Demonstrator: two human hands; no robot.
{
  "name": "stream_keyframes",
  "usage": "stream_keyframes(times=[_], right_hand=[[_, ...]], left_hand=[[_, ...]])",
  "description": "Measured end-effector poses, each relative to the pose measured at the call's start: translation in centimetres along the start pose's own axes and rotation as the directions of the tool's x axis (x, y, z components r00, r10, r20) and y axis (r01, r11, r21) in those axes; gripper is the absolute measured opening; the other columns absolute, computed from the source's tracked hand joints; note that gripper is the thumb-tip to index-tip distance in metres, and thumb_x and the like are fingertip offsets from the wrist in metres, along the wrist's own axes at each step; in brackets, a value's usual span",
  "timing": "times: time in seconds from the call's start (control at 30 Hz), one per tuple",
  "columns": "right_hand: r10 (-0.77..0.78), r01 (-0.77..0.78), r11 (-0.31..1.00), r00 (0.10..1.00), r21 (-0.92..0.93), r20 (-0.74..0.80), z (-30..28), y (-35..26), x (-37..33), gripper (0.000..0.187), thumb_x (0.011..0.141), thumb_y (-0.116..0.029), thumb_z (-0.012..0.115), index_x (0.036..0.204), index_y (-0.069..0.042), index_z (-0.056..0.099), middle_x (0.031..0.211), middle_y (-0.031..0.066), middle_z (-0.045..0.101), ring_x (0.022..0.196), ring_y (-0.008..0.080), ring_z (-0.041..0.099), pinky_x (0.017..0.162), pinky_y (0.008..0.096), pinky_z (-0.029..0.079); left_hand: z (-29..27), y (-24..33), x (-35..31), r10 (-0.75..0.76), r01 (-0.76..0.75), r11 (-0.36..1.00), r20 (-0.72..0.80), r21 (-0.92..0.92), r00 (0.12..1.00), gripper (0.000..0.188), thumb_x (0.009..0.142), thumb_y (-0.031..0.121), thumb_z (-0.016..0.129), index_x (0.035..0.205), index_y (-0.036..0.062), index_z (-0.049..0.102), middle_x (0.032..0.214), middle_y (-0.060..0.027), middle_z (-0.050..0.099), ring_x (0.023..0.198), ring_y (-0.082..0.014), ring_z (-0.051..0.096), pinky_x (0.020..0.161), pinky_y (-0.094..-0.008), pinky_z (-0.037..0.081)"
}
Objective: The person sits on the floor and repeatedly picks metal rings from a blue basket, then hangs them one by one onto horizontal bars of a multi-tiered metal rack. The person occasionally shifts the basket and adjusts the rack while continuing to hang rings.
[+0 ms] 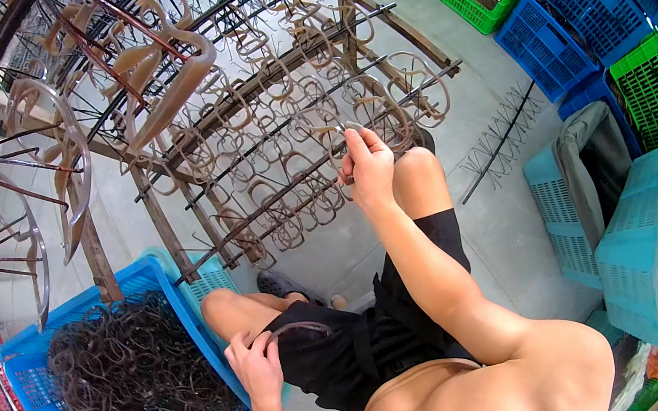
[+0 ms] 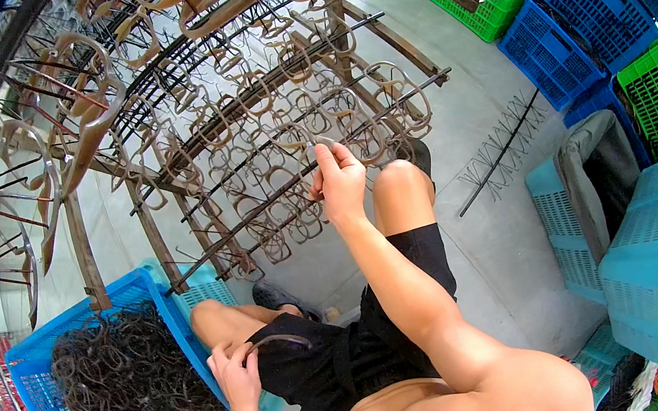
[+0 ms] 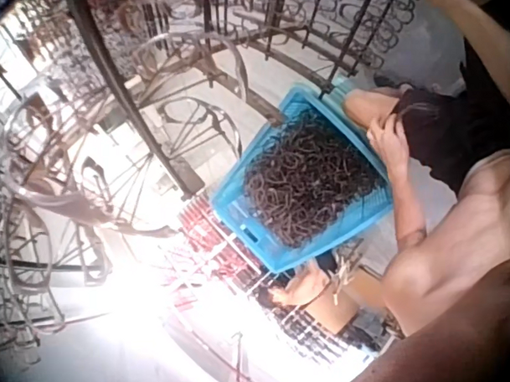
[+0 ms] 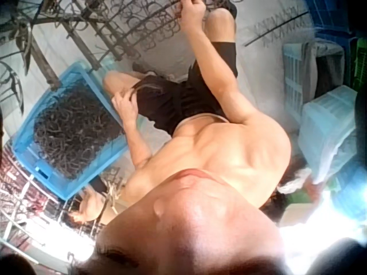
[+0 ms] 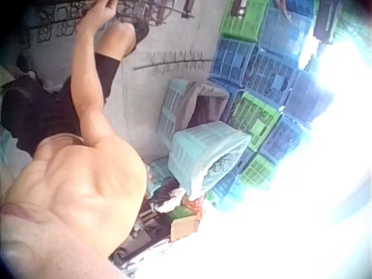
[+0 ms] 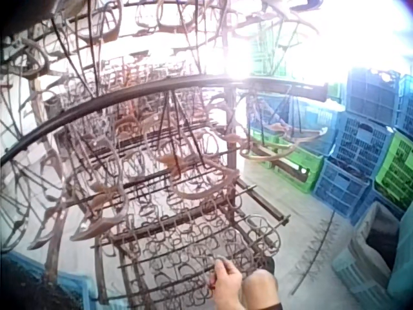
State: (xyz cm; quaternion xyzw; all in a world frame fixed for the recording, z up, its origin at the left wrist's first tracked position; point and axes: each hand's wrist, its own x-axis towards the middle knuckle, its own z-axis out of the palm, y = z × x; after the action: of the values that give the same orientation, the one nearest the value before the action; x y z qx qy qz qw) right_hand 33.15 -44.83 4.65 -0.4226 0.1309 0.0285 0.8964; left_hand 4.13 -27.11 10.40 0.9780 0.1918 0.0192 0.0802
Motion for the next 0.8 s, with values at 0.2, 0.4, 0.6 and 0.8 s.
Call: stream_keyframes(times=[0.2, 0.4, 0.6, 0.8], right_hand=[[-0.043, 0.043, 0.999, 0.999, -0.025, 0.006, 0.7, 0.6, -0.4, 0.016, 0.091, -0.02, 0.058, 0.083, -0.005, 0.056, 0.05, -0.0011, 0.043, 0.039, 0.0073, 0.039, 0.036, 0.0256, 0.037], [-0.207, 0.217, 0.864, 0.976, -0.453, 0.074, 1.8, 1.7, -1.7, 0.018, 0.092, -0.019, 0.056, 0.099, -0.004, 0.062, 0.055, -0.0039, 0.044, 0.044, 0.0042, 0.044, 0.039, 0.023, 0.04], [-0.275, 0.283, 0.792, 0.956, -0.542, 0.098, 1.2, 0.9, -0.7, 0.02, 0.091, -0.019, 0.056, 0.1, -0.002, 0.062, 0.054, -0.0029, 0.044, 0.044, 0.0042, 0.041, 0.039, 0.0244, 0.035], [-0.238, 0.246, 0.813, 0.968, -0.528, 0.085, 1.6, 0.3, -0.8, 0.02, 0.092, -0.02, 0.055, 0.092, -0.001, 0.062, 0.054, -0.0034, 0.045, 0.044, 0.0039, 0.042, 0.038, 0.0244, 0.035]], left_hand=[[-1.0, -1.0, -0.2, -0.23, 0.231, 0.973, 0.083, 0.005, 0.97, 0.025, 0.089, 0.03, 0.055, 0.102, 0.0108, 0.064, 0.063, -0.0168, 0.059, 0.06, -0.0324, 0.061, 0.058, -0.0414, 0.048], [-1.1, -2.7, -0.4, -0.236, 0.467, 0.659, 0.427, -0.589, 0.873, 0.018, 0.086, 0.007, 0.055, 0.101, 0.0023, 0.063, 0.075, -0.0093, 0.06, 0.07, -0.0158, 0.063, 0.061, -0.0281, 0.05], [0.5, -1.6, -0.6, 0.012, 0.206, 0.231, 0.214, -0.951, 0.977, 0.02, 0.086, -0.002, 0.052, 0.105, -0.0038, 0.056, 0.1, -0.0103, 0.057, 0.091, -0.0191, 0.062, 0.07, -0.0269, 0.051], [1.7, 1.2, 1.5, -0.152, 0.24, 0.021, 0.234, -0.971, 0.96, 0.037, 0.089, 0.005, 0.056, 0.123, -0.0004, 0.043, 0.084, -0.0103, 0.062, 0.073, -0.017, 0.063, 0.062, -0.0259, 0.053]])
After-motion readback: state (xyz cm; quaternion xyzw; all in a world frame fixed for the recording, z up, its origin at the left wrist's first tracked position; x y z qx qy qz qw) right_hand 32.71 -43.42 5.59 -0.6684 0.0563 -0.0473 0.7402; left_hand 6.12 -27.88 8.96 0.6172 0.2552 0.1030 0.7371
